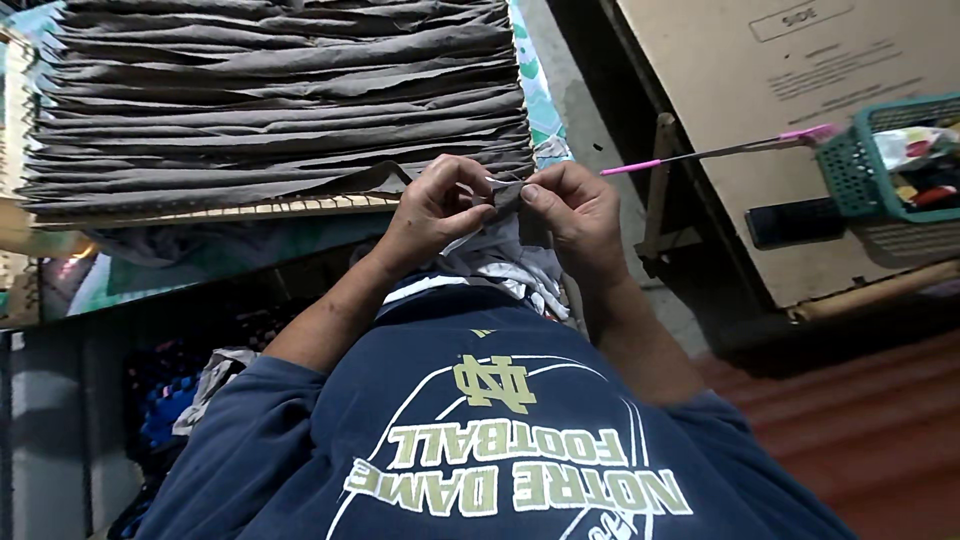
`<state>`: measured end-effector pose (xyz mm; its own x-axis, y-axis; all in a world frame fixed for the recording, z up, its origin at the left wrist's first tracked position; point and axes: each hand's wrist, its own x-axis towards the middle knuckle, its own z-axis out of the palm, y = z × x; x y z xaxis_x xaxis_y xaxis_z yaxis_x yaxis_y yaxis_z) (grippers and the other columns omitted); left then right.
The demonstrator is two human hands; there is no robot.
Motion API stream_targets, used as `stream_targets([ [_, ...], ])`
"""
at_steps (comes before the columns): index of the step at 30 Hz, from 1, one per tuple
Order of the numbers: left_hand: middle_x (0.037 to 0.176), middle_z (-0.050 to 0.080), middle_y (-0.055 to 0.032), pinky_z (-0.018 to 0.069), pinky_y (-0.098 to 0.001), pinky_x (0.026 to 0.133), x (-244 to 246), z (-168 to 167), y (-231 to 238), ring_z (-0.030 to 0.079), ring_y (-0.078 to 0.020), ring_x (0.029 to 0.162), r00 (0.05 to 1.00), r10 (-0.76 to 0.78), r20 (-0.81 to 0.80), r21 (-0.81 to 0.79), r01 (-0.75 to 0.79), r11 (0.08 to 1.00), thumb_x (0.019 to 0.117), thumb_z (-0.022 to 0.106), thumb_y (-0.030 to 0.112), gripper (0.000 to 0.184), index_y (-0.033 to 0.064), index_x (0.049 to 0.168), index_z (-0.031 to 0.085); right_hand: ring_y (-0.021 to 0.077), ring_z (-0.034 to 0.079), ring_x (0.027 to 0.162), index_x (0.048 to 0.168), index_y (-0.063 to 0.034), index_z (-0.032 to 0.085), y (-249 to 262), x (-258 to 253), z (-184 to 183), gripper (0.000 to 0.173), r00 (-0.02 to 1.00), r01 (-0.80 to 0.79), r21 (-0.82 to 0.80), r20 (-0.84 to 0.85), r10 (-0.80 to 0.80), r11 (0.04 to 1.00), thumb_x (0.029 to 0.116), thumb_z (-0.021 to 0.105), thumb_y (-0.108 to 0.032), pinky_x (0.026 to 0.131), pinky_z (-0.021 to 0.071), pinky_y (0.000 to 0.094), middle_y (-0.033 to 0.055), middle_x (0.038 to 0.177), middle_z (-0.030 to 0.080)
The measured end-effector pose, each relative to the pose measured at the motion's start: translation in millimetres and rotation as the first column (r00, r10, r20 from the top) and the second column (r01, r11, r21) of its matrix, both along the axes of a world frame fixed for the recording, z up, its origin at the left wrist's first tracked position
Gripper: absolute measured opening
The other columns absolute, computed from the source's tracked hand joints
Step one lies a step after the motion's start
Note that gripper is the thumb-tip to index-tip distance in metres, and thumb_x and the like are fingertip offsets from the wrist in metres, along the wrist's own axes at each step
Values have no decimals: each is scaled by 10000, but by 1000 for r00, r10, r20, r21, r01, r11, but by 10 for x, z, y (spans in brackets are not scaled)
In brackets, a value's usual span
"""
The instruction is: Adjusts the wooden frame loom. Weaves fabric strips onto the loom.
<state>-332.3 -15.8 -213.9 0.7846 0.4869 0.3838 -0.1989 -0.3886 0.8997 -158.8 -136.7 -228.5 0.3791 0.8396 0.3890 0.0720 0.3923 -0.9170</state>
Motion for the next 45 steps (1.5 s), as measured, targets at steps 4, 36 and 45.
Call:
stream_targets([
  [4,1077,641,-67,563,-182,721,-5,-2,-21,634,-34,810,999,30,-40,-16,-31,999,891,718,-2,231,-30,1090,605,5,599,696,989,-21,665,-5,-5,9,48,1000,6,-4,5,-6,1000,963,625,-24,653,524,180,-39,820,658],
  [36,1121,673,-81,577,-268,874,-22,4,-3,660,-111,1039,978,21,206,111,-44,993,893,694,-48,119,-10,1000,657,-7,584,694,996,-29,664,-7,-29,-11,60,1000,2,17,-8,-2,1000,960,617,-21,642,511,168,-51,827,653],
  [45,1045,704,-64,585,-255,839,-31,16,-34,682,-87,954,980,89,178,50,-100,994,897,679,-71,142,-29,1026,636,-15,582,698,1003,-29,661,-12,-34,-9,58,1000,0,13,13,-1,1000,962,620,-26,645,507,163,-55,832,652],
])
